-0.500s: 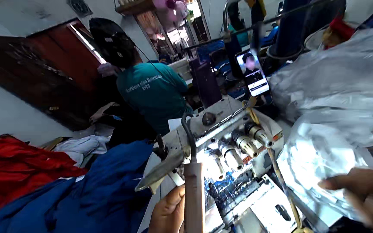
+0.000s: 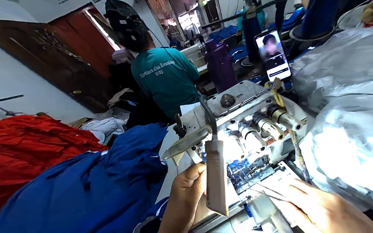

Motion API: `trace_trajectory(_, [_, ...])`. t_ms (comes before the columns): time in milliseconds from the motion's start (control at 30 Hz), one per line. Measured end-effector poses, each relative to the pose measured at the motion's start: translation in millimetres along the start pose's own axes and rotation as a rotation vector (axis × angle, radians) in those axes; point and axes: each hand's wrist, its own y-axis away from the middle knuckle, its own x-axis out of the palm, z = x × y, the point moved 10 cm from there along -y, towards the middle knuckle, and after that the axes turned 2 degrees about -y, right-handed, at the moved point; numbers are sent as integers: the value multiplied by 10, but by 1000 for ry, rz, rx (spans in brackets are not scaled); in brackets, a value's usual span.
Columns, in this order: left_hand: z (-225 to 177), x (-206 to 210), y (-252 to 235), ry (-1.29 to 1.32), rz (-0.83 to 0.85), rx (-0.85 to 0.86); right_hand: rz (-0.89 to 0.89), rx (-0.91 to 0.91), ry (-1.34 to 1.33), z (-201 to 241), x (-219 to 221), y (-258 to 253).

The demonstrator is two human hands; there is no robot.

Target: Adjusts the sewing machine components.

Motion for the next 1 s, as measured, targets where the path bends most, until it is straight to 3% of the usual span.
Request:
trace_trajectory(133, [25, -19, 2, 21, -6, -8, -19, -7, 14, 6, 29, -78])
trace_trajectory(233, [9, -25, 9, 7, 9, 15, -142, -12, 15, 26, -11, -138])
trace_trajectory(567, [7, -23, 6, 2, 19, 47, -422, -244, 169, 88, 96, -182])
trace_trajectory(1000, [35, -53, 15, -101, -3, 25, -354, -315, 248, 88, 268, -241])
